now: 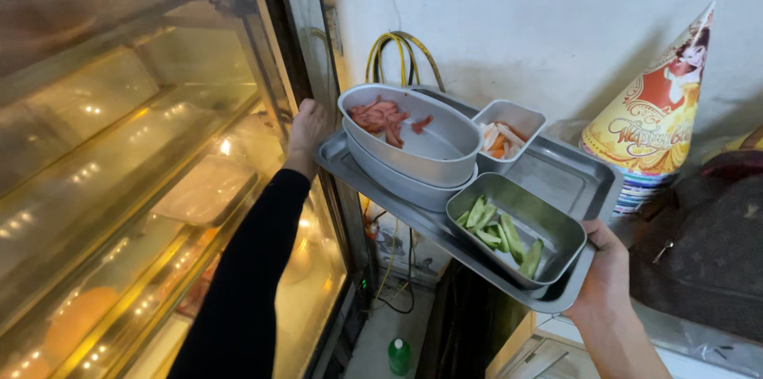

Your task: The person carries containers of ingredients to a preparation station, takes additional containers of sauces and toppings from a drawer, and assembles a metal tray with meat and sliced vegetables before placing the tray inside a refrigerated display case.

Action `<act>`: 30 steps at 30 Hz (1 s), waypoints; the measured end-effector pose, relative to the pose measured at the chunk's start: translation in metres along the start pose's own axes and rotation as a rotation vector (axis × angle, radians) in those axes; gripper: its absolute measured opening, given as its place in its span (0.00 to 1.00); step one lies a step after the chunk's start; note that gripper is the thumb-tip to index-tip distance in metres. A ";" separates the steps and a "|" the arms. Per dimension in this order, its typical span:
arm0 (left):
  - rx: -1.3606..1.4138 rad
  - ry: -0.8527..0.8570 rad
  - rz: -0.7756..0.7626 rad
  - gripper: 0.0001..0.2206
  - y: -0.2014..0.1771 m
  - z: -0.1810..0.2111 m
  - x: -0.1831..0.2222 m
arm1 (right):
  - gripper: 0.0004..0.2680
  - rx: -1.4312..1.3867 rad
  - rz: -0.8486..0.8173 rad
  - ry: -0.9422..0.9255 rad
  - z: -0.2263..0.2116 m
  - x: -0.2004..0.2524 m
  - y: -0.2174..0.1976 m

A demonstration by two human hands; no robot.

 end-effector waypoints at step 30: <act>1.019 -0.967 0.706 0.21 -0.151 -0.042 0.372 | 0.12 -0.016 -0.568 0.347 0.129 -0.008 0.194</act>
Point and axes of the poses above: each hand's wrist, its own x-axis away from the middle knuckle, its own y-axis out of the palm, z = x × y, the point moved 2 cm from there along -x, towards the middle knuckle, and after that the axes turned 4 degrees about x, right-handed, at the moved point
